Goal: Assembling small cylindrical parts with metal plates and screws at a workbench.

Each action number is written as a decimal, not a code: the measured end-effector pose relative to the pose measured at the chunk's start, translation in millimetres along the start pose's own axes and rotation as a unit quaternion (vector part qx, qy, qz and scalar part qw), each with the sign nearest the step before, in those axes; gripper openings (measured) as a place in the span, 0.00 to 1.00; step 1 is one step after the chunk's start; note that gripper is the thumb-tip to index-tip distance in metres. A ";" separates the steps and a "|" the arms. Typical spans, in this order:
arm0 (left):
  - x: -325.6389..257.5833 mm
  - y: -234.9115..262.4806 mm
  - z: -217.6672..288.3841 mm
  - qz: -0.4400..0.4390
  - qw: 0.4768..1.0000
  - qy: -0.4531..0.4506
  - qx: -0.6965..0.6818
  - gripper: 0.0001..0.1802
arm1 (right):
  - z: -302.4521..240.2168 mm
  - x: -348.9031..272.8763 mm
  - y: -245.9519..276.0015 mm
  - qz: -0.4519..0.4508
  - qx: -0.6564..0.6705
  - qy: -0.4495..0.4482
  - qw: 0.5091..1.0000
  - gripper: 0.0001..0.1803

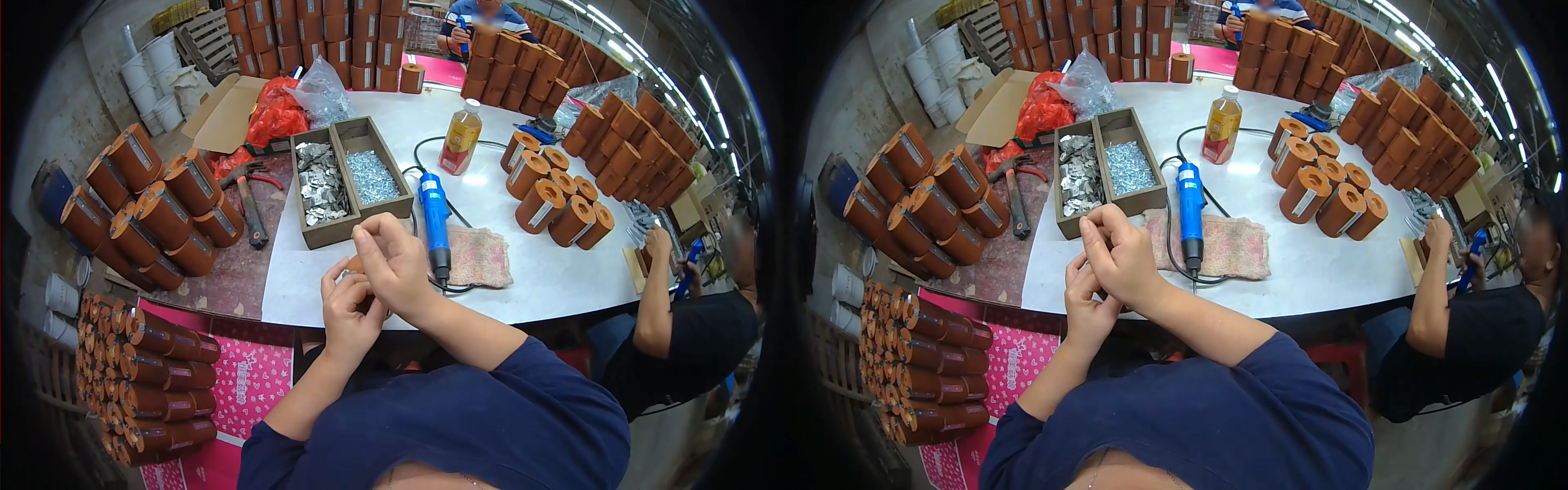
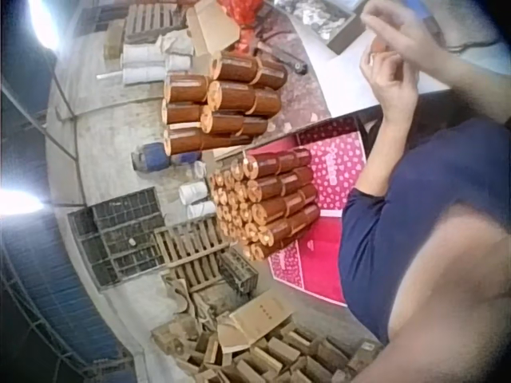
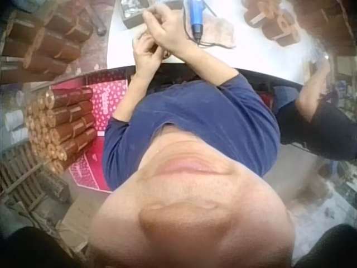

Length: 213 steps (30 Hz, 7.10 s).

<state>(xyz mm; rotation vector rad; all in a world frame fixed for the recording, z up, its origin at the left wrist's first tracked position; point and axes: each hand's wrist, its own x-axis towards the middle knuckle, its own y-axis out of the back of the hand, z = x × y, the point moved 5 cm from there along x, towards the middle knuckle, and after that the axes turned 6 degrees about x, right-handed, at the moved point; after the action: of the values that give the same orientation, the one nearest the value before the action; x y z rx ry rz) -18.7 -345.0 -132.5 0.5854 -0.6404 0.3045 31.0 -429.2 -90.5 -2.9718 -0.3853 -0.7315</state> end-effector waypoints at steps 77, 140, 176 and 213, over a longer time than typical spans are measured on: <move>-11.7 -2.4 -7.2 -0.062 0.989 -0.039 0.129 0.20 | 16.7 8.7 -11.0 -0.086 0.169 0.096 0.977 0.10; -13.9 7.8 1.1 -0.083 0.954 -0.173 0.229 0.17 | -6.2 1.2 47.4 0.036 0.224 0.093 0.970 0.06; 0.3 -17.2 7.2 -0.005 0.968 -0.093 0.232 0.19 | -1.4 2.7 60.6 0.028 0.363 0.030 0.931 0.08; 3.9 0.7 2.6 -0.051 0.975 -0.159 0.145 0.17 | -0.8 11.0 58.3 0.055 0.341 0.016 0.938 0.07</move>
<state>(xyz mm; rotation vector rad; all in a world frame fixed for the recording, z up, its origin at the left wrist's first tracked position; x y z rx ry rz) -17.3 -345.7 -128.0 0.9572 -0.8773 0.2092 54.9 -483.2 -84.4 -2.3018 -0.3712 -0.4985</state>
